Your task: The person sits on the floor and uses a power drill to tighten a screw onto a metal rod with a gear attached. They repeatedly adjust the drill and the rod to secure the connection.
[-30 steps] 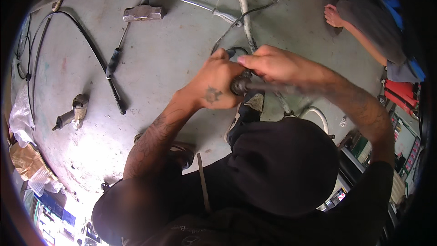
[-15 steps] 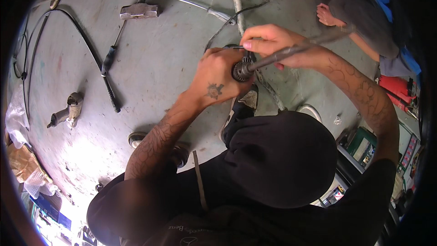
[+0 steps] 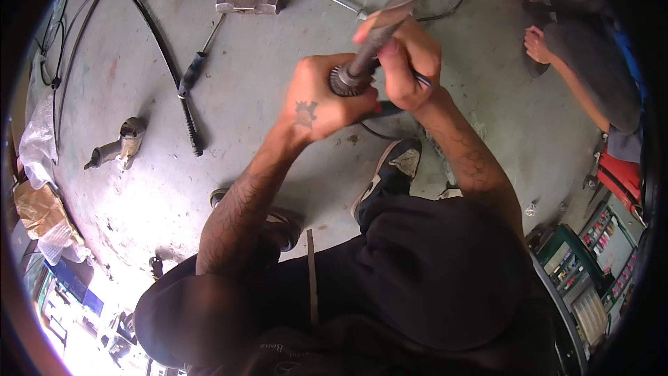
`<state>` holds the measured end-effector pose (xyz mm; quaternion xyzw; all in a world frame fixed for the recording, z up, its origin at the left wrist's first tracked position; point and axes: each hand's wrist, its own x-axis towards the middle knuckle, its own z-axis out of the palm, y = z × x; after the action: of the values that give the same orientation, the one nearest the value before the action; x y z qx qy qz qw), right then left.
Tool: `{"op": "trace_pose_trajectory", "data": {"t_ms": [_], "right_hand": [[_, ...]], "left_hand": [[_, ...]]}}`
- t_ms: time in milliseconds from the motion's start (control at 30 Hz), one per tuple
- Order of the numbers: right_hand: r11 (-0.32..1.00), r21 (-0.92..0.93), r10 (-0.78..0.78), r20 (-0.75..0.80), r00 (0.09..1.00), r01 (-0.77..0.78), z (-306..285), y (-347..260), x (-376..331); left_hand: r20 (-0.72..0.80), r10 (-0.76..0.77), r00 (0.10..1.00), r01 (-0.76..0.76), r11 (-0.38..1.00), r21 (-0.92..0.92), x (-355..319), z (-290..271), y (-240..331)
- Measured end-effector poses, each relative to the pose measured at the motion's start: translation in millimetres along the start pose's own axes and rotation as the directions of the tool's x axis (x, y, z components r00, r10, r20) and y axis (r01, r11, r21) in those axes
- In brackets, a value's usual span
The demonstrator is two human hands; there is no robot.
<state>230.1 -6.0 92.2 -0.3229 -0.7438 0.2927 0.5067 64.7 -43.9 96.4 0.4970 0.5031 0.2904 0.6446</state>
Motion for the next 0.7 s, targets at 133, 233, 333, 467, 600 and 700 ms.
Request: {"op": "trace_pose_trajectory", "data": {"t_ms": [133,233,333,467,600,700], "right_hand": [[0.959,-0.062,0.277,0.012,0.961,-0.276,-2.4,-15.2,3.2],[0.949,-0.153,0.276,-0.011,0.961,-0.274,-7.0,-19.0,5.3],[0.977,-0.211,0.026,-0.001,1.000,-0.026,-18.6,-11.5,5.4],[0.943,-0.302,0.165,0.051,0.985,-0.142,-28.5,-31.9,7.6],[0.928,-0.228,0.327,0.121,0.937,-0.294,-35.2,-38.0,13.4],[0.908,-0.123,0.418,0.252,0.873,-0.399,-41.1,-33.6,15.1]], "left_hand": [[0.073,-0.041,0.996,0.046,0.997,-0.059,-1.4,-1.9,17.6],[0.116,-0.046,0.992,0.053,0.997,-0.056,3.0,-2.1,18.3],[0.134,-0.015,0.991,0.009,0.999,0.039,6.7,0.7,19.7],[0.085,0.084,0.993,-0.093,0.989,0.114,7.6,6.7,23.8],[0.076,0.139,0.987,-0.154,0.949,0.273,6.6,5.8,34.1],[0.094,0.167,0.982,-0.189,0.924,0.332,7.1,4.0,36.6]]}}
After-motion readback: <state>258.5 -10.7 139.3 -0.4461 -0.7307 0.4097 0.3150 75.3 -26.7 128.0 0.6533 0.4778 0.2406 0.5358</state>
